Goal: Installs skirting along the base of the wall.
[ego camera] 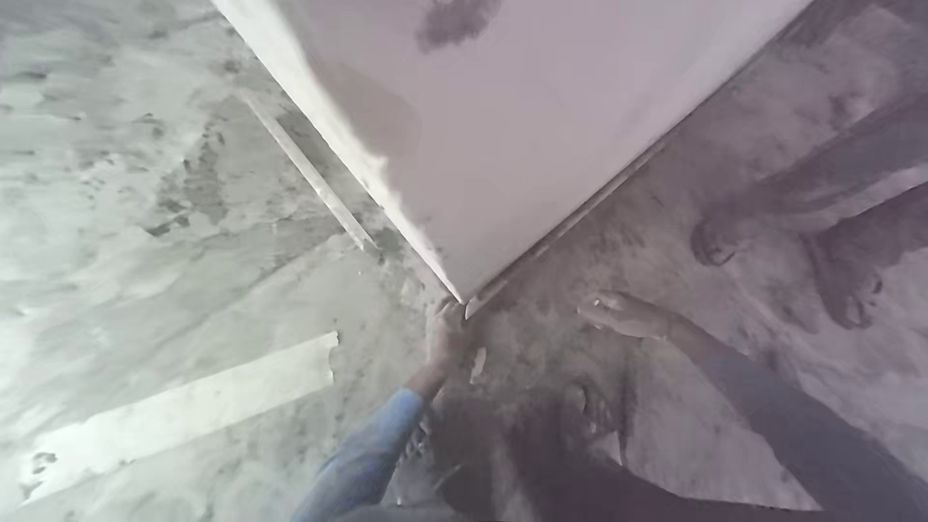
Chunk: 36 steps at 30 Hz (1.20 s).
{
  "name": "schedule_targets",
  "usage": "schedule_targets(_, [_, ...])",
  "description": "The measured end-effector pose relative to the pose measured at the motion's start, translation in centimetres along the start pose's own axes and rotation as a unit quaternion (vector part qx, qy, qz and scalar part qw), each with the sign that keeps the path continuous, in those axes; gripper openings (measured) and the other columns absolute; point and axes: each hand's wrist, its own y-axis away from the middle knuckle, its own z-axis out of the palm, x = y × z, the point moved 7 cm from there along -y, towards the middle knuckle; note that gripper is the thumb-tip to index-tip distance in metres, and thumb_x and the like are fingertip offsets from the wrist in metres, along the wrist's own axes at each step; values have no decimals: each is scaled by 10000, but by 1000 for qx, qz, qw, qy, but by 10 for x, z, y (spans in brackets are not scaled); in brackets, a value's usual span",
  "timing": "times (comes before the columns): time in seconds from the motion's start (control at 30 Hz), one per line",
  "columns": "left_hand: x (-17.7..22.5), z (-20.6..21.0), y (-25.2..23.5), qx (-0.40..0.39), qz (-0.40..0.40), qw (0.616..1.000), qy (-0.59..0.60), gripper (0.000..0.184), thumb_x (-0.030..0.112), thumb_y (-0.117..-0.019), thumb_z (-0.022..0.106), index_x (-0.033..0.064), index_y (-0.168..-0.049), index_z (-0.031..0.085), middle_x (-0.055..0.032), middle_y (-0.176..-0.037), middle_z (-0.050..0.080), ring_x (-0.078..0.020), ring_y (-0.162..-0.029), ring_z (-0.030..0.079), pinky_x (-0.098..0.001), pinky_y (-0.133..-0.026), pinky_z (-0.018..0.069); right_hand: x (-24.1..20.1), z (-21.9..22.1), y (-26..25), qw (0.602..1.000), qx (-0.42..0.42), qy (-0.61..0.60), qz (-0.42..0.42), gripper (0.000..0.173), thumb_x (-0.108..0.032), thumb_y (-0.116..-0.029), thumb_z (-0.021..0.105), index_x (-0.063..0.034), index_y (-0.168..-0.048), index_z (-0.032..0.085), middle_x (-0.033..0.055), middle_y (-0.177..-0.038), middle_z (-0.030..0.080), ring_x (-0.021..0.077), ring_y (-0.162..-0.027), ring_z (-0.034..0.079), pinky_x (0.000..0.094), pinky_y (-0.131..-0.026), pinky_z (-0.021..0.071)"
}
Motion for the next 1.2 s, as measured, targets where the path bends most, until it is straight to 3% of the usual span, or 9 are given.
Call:
schedule_targets(0.2, [0, 1, 2, 13, 11, 1000, -4, 316, 362, -957, 640, 107, -1084, 777, -42, -1115, 759, -243, -1174, 652, -454, -1072, 474, 10, 15, -33, 986, 133, 102, -15, 666, -659, -939, 579, -35, -1158, 660, 158, -977, 686, 287, -903, 677, 514, -849, 541])
schedule_targets(0.3, [-2, 2, 3, 27, 14, 1000, -1, 298, 357, -947, 664, 104, -1054, 778, -37, -1085, 764, -228, -1159, 662, -444, -1061, 484, -6, 26, -29, 983, 163, 79, 9, 448, -440, -964, 649, -25, -1129, 687, 160, -1014, 690, 282, -935, 673, 495, -864, 546])
schedule_targets(0.6, [3, 0, 4, 25, 9, 1000, -4, 318, 348, -918, 708, 82, -1081, 769, -68, -1093, 757, -257, -1161, 662, -455, -1033, 507, 12, 63, 46, 932, 298, -142, 149, 757, -131, -967, 675, 21, -1580, 258, 289, -1555, 400, 379, -1426, 444, 496, -1153, 408])
schedule_targets(0.7, [-2, 1, 4, 16, 15, 1000, 0, 318, 354, -937, 677, 115, -1128, 765, -34, -1130, 752, -218, -1195, 642, -432, -1067, 482, 46, 73, 66, 828, 401, -348, 178, 441, -3, -979, 587, 16, -1416, 527, 197, -1311, 621, 252, -1143, 621, 424, -957, 530])
schedule_targets(0.77, [-2, 2, 4, 19, 22, 1000, 5, 306, 332, -924, 687, 102, -1110, 768, -43, -1101, 757, -231, -1173, 650, -439, -1049, 489, 64, 83, 69, 730, 431, -496, 191, 149, -19, -986, 490, 8, -1100, 582, 98, -840, 609, 147, -661, 605, 297, -583, 543])
schedule_targets(0.87, [-1, 3, 3, 0, 14, 1000, 7, 273, 306, -931, 679, 110, -1102, 763, -30, -1099, 750, -213, -1175, 645, -432, -1062, 485, 87, 89, 53, 637, 408, -641, 129, 284, -316, -1079, 407, -116, -928, 543, 8, -613, 552, 73, -411, 461, 221, -377, 412])
schedule_targets(0.97, [0, 0, 2, 3, 8, 1000, 19, 305, 341, -947, 680, 116, -1133, 769, -44, -1117, 756, -221, -1161, 658, -438, -1044, 498, 61, 89, 39, 649, 355, -667, 91, 395, -417, -1113, 364, -97, -1077, 593, 64, -769, 732, 35, -398, 450, 184, -357, 333])
schedule_targets(1.07, [1, 0, 0, -3, -6, 1000, 18, 316, 351, -931, 697, 93, -1098, 773, -62, -1117, 754, -244, -1168, 659, -446, -1041, 505, 27, 95, 13, 680, 302, -663, 87, 357, -349, -1091, 399, -71, -992, 600, 55, -709, 644, 102, -461, 536, 240, -398, 452])
schedule_targets(1.2, [2, -2, 1, 22, 24, 999, 32, 238, 218, -923, 692, 66, -1085, 777, -92, -1104, 760, -270, -1137, 677, -465, -1017, 519, 1, 110, -30, 701, 274, -650, 106, 406, -342, -1093, 320, -118, -800, 490, 7, -554, 472, 101, -400, 430, 246, -376, 397])
